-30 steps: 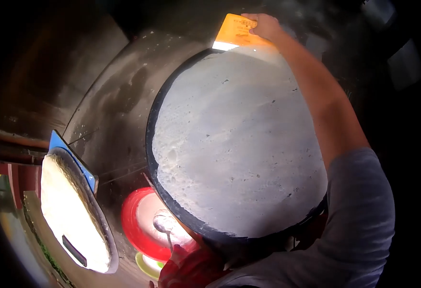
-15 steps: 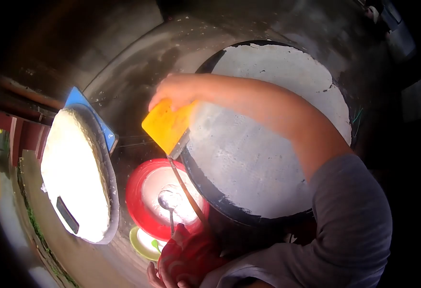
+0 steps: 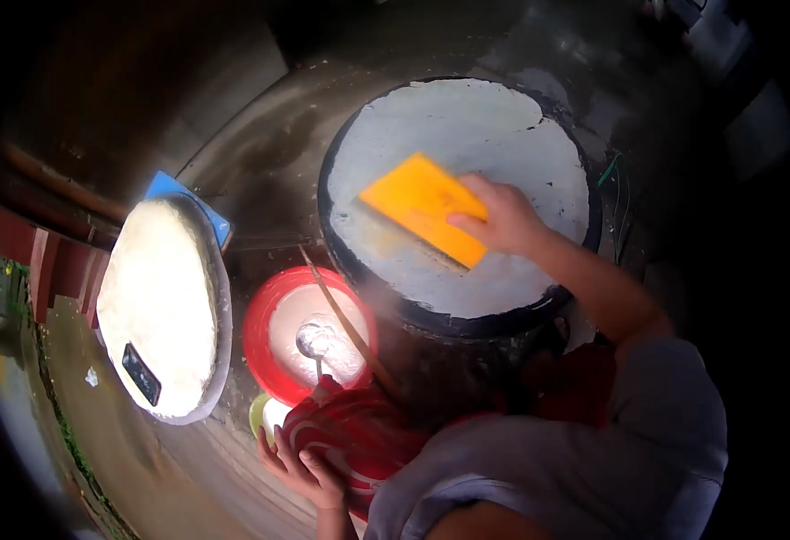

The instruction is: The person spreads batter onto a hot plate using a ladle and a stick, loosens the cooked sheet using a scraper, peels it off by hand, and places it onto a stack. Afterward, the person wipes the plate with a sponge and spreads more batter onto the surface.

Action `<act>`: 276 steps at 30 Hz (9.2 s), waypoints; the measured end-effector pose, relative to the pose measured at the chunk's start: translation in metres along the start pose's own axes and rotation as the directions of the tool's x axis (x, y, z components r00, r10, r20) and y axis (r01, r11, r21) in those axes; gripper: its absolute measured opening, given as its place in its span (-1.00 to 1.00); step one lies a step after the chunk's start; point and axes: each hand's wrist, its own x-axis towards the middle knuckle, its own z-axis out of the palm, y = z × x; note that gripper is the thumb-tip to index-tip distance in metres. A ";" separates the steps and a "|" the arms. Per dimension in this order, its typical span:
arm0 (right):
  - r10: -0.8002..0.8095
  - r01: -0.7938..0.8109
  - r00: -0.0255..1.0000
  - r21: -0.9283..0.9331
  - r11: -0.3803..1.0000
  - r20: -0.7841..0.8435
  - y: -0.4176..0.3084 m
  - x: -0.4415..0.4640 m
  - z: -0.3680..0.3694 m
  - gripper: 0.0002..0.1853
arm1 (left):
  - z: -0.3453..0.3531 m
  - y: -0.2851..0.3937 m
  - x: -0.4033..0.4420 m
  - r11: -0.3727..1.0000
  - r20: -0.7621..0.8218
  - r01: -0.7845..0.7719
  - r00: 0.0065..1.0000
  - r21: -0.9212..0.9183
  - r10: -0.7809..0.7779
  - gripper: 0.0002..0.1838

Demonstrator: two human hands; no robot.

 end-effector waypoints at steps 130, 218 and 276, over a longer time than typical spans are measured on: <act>-0.197 0.198 0.979 -0.398 0.896 0.043 -0.038 -0.101 0.050 -0.93 | 0.223 0.168 0.197 0.792 0.228 -0.503 0.774 -0.345 0.591 -0.81; -0.398 0.279 0.852 0.350 0.894 0.339 -0.301 0.090 0.338 -0.81 | -0.086 -0.411 0.177 0.933 -0.743 0.357 0.615 -0.036 -0.264 -0.75; 0.120 -0.228 0.966 0.528 0.818 0.231 -0.196 0.032 0.350 -0.71 | -0.021 -0.273 0.031 0.931 -0.373 0.287 0.908 0.225 -0.190 -0.35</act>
